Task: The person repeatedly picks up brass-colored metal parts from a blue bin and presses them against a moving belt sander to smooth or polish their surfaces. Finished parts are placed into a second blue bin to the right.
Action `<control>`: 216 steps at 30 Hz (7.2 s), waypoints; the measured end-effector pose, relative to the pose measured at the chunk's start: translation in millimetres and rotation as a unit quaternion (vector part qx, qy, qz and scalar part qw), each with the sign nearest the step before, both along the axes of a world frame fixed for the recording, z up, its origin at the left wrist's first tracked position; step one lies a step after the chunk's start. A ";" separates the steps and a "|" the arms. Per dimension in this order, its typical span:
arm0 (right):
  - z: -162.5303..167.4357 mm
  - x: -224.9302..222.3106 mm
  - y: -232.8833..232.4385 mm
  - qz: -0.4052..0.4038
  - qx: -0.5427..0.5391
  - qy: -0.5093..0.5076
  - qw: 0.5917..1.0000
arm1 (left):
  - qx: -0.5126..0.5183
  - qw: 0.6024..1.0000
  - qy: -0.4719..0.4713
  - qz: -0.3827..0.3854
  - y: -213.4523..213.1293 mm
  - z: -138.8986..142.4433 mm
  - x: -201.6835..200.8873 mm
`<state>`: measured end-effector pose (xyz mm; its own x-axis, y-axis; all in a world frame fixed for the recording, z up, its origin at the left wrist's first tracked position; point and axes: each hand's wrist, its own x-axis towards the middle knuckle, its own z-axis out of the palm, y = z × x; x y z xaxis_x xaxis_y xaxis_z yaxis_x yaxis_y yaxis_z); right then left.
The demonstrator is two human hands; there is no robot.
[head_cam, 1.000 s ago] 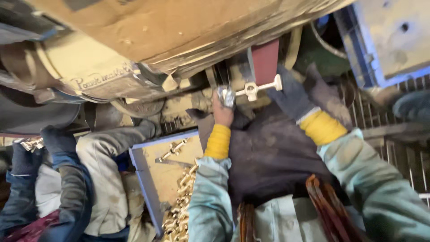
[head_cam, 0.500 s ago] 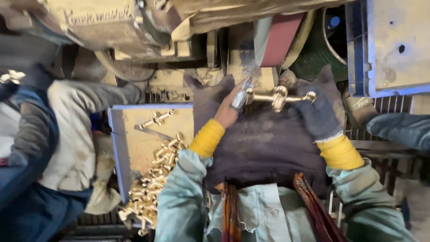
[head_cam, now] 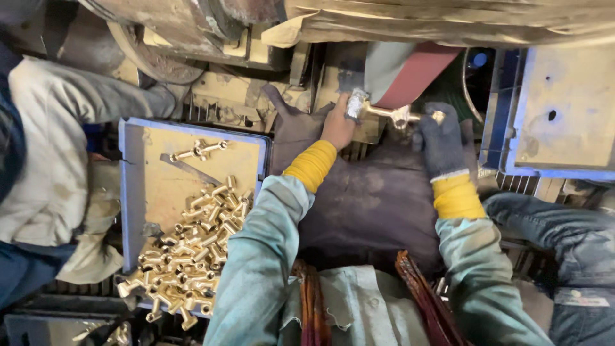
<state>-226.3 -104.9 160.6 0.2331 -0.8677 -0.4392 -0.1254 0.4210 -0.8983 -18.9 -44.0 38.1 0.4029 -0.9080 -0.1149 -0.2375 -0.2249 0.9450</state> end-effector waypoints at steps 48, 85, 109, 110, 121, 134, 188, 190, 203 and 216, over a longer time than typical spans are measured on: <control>-15.6 9.7 -36.0 0.028 0.165 0.037 0.985 | 0.179 0.906 0.379 0.066 -25.0 -20.1 -8.2; 23.2 -28.8 44.2 0.120 -0.327 0.097 0.932 | -0.076 0.988 0.039 -0.128 47.0 55.0 9.7; -27.5 39.2 36.8 0.123 -0.162 0.073 0.976 | -0.062 0.997 -0.046 -0.005 47.6 24.2 76.0; -29.6 39.9 35.8 0.123 -0.161 0.073 0.977 | -0.062 0.996 -0.069 -0.013 46.8 23.7 75.9; -28.0 50.3 7.7 0.120 -0.018 0.010 0.993 | 0.053 0.975 0.213 0.041 16.0 -51.3 87.2; -4.6 36.3 24.7 0.129 0.035 -0.080 0.988 | 0.199 0.977 0.046 0.056 17.2 7.3 77.4; -22.3 9.2 116.4 -0.117 0.116 -0.605 0.779 | 0.036 0.964 -0.066 -0.254 147.3 118.7 4.9; -25.5 -8.7 128.3 -0.104 0.224 -0.439 0.864 | 0.065 0.953 -0.089 -0.282 156.6 127.6 3.7; 72.1 -44.8 121.0 0.171 -0.265 -0.142 0.938 | -0.119 0.962 0.157 -0.187 98.9 94.9 -1.7; -6.1 -20.9 8.5 0.035 0.021 -0.012 0.999 | -0.055 0.995 0.023 -0.085 15.3 2.8 17.3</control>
